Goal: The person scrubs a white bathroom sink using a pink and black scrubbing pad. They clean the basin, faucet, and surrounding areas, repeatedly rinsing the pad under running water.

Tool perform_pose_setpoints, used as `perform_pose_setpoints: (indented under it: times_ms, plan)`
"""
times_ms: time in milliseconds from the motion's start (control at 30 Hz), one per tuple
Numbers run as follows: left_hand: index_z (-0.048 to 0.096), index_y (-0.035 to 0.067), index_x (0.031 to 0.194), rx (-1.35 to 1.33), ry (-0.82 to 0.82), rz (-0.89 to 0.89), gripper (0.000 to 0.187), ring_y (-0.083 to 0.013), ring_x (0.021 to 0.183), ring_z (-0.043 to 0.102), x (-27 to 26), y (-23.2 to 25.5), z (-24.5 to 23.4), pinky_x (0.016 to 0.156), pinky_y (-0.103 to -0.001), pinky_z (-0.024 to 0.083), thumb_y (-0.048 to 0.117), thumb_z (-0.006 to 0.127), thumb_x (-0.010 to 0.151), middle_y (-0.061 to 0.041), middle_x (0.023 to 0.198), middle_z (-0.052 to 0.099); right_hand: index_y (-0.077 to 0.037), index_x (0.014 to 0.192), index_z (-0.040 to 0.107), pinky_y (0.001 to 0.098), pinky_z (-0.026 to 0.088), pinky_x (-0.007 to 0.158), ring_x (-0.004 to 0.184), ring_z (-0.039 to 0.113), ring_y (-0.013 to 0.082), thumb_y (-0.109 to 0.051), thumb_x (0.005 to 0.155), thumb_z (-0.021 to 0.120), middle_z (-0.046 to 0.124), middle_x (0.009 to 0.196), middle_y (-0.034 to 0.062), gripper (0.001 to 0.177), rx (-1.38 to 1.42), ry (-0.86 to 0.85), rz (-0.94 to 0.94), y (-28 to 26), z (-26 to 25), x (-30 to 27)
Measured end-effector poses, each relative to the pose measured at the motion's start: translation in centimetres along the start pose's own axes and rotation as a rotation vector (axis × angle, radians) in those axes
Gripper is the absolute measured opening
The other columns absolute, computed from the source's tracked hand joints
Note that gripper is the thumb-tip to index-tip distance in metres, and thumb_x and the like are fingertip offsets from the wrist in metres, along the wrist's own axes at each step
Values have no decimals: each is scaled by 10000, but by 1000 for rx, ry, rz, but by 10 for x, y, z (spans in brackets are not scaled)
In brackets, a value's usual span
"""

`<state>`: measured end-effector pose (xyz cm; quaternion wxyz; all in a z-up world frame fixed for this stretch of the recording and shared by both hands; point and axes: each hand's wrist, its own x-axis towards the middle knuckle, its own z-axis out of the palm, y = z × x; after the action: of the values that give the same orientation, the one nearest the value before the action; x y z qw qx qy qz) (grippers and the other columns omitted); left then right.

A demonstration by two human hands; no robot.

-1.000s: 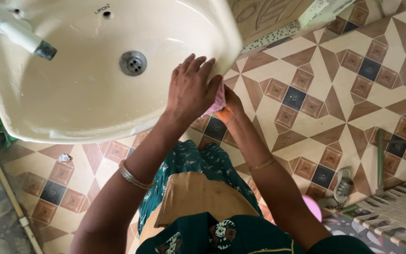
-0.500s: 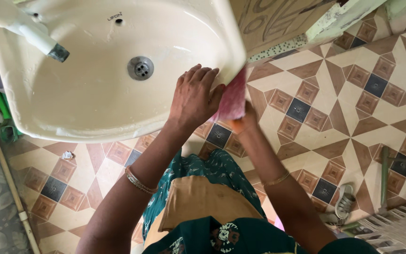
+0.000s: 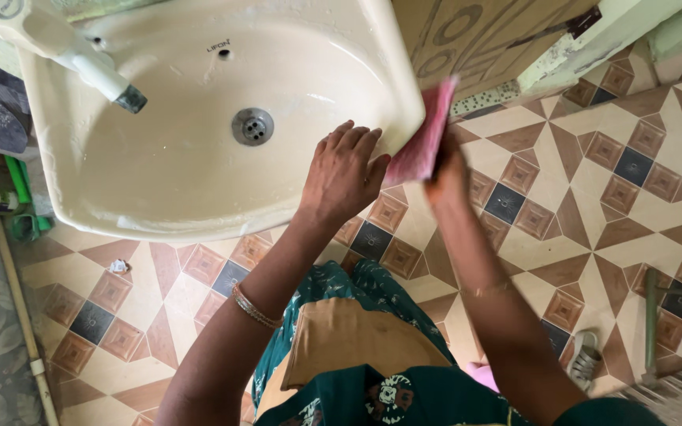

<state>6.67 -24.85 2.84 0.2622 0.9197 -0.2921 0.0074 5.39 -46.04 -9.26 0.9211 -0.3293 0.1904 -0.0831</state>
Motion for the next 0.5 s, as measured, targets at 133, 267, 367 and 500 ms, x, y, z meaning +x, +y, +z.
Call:
perform_pose_setpoints:
  times_ms: [133,267,367,500]
  plan:
    - [451,4,1487,-4,-27,-32,589,-396,1420,466,1,2,0,1180,-549,354,346,573,1023,-242,1401,583,-72,1424,630,348,678,818,904,736,172,-243,1097,469,742,1100,89,403,-826,-20,-488,-52,49,21]
    - [180,-4,1595,4,132,-45,928,-422,1459,359,0,7,-5,1215,-554,296,387,658,902,-299,1541,398,-86,1435,645,371,618,787,884,707,247,-182,1093,603,705,1064,123,358,-1699,-145,-901,-69,77,-7]
    - [129,34,1619,2,130,-65,971,-420,1519,273,0,8,-5,1249,-562,255,393,687,911,-287,1608,290,-109,1361,681,397,610,806,907,710,263,-221,999,696,717,1129,121,379,-2014,-279,-1114,-67,90,-15]
    - [120,38,1616,24,63,-86,952,-431,1532,220,3,6,-2,1244,-569,210,384,684,932,-291,1624,247,-137,1345,724,416,585,858,983,698,272,-192,1009,712,728,1126,103,341,-1994,-284,-1207,-97,132,19]
